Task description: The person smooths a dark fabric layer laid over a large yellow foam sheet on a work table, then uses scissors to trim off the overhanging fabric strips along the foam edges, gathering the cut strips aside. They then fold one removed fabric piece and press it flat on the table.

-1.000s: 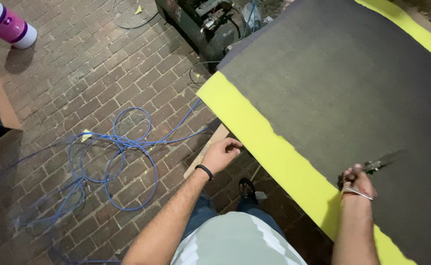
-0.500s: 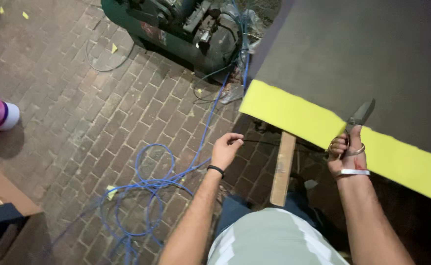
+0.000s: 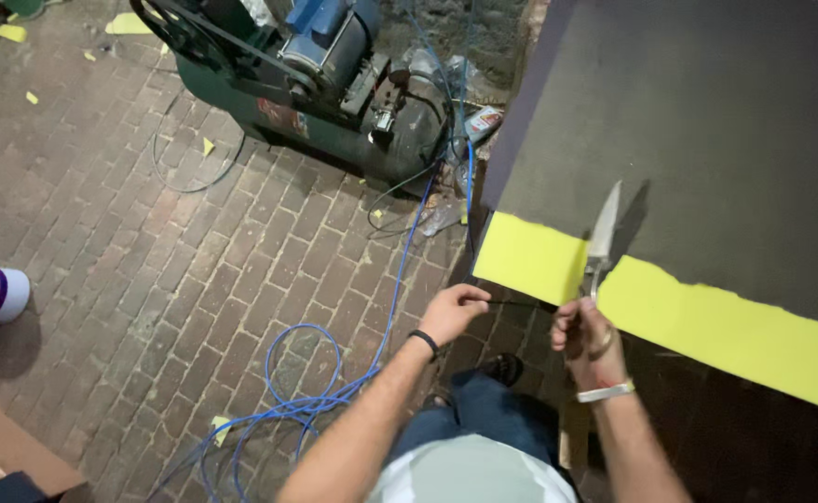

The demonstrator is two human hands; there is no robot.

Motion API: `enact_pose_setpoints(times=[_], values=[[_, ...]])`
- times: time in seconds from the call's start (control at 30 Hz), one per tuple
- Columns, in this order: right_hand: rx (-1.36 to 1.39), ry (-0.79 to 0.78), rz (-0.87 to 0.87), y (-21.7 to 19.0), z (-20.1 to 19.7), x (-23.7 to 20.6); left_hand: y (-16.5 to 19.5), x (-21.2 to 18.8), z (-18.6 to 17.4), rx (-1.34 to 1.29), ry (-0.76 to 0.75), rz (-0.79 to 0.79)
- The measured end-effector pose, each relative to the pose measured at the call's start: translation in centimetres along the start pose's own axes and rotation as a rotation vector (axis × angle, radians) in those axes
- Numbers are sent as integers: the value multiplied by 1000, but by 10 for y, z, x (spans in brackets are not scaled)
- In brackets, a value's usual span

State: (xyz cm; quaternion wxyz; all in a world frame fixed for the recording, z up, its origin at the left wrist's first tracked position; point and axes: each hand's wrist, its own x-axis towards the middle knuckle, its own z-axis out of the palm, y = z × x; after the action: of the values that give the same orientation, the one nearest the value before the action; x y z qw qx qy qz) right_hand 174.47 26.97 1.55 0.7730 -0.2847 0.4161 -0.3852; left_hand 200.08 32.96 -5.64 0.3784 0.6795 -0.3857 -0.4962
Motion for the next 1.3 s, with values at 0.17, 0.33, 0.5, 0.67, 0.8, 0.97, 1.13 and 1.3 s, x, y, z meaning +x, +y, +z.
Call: enact_pose_setpoints(times=[0.17,0.33,0.5,0.67,0.8,0.97,1.13,1.3], values=[[0,71,110,21,27,16,-2,29,-47,2,42,-14],[-181,50,109,12,46,11,2,100,-48,-135,30,22],[-275,100,249,26,51,23,14,168,-35,-408,45,-59],[-454,47,222,59,37,9,13,202,-32,-439,-163,-347],[-409,84,508,80,42,-13,-3,218,-38,-347,-382,-298],[-415,234,509,100,85,-15,-14,223,-44,-281,-489,-299],[-251,406,491,101,116,27,-8,218,-45,-267,-581,-349],[-329,474,388,105,130,57,-10,219,-45,-239,-619,-324]])
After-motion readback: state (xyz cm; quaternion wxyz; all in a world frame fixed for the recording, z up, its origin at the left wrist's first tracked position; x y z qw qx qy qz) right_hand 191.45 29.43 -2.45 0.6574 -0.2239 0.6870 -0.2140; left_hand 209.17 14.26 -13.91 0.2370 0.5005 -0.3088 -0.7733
